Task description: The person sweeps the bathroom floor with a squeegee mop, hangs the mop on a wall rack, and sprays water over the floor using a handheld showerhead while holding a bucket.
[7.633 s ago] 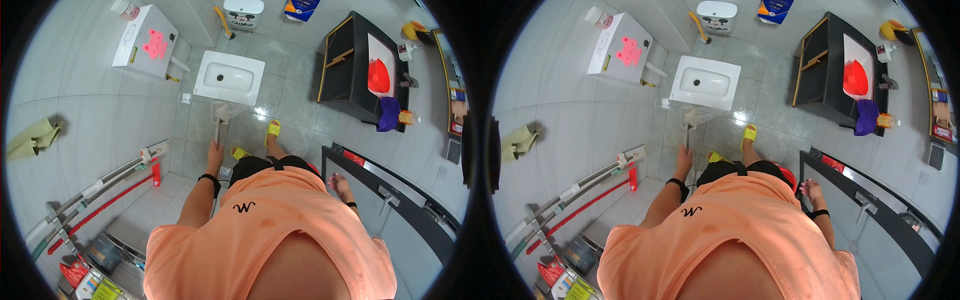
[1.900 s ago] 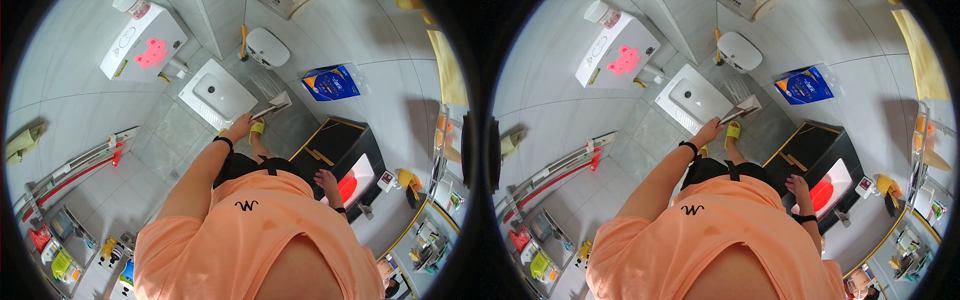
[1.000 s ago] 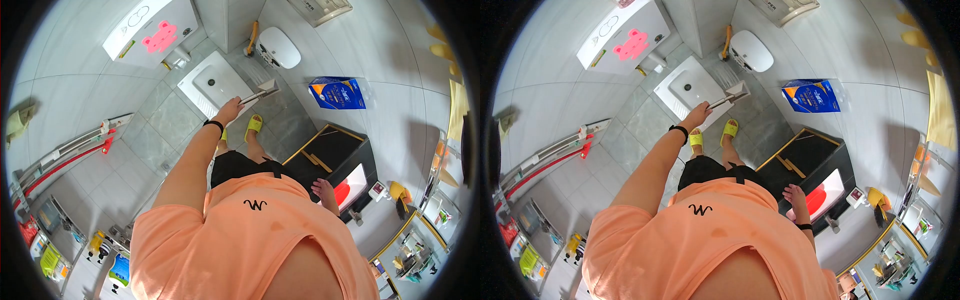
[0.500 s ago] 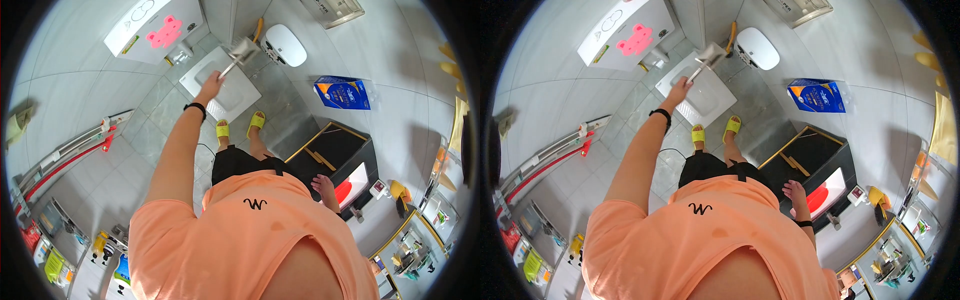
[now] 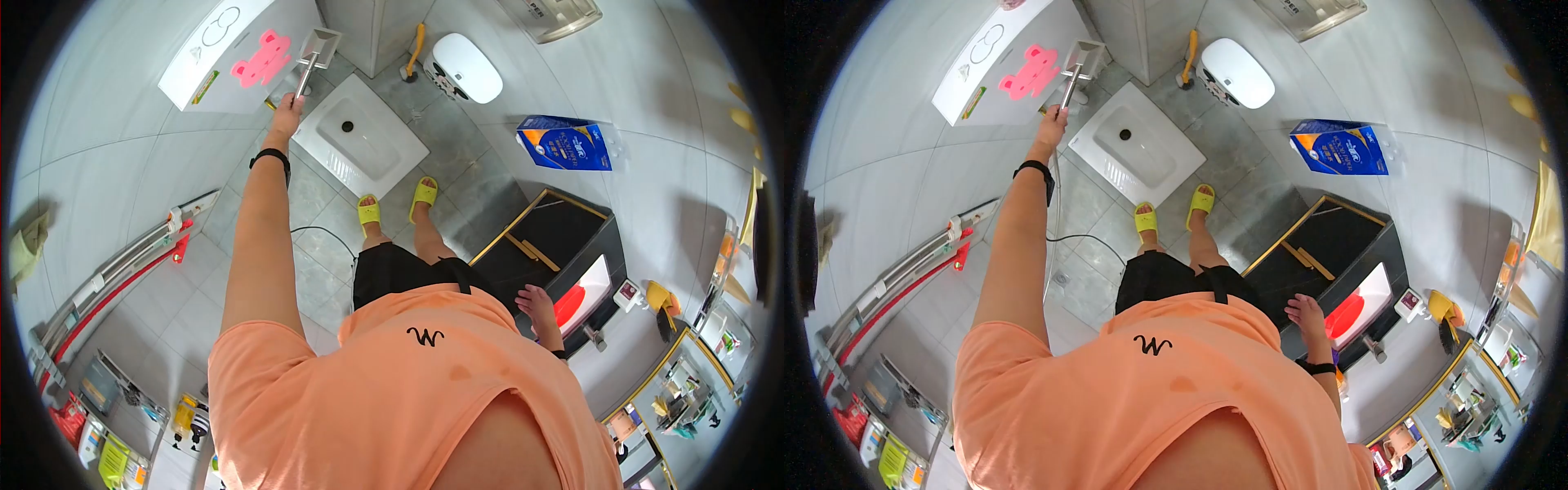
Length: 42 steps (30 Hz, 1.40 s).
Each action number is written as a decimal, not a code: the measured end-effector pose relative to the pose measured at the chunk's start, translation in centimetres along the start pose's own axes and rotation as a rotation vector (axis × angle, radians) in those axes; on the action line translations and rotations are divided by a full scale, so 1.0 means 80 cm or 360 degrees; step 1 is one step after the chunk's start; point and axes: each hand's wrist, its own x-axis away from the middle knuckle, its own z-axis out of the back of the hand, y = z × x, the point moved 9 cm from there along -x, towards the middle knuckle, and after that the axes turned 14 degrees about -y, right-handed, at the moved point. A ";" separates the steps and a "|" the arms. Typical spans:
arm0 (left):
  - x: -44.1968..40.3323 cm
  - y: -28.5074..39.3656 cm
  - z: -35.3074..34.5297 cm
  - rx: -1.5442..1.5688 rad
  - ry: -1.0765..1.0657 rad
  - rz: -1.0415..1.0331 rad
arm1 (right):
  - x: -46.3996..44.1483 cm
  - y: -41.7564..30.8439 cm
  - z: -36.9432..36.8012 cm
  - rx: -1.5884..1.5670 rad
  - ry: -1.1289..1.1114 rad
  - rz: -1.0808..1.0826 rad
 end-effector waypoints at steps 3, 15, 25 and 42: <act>-0.005 0.004 0.007 0.0018 -0.0008 -0.0045 | 0.003 0.010 -0.003 0.0018 -0.0015 -0.0009; -0.004 0.033 -0.017 0.0159 -0.0154 0.0043 | 0.013 0.035 -0.029 -0.0035 -0.0058 -0.0003; 0.015 0.054 -0.084 0.0228 -0.0470 0.0063 | 0.014 0.051 -0.033 -0.0053 -0.0083 0.0015; 0.183 0.001 -0.270 0.0028 -0.0942 0.0083 | -0.014 0.067 -0.008 -0.0018 -0.0158 -0.0042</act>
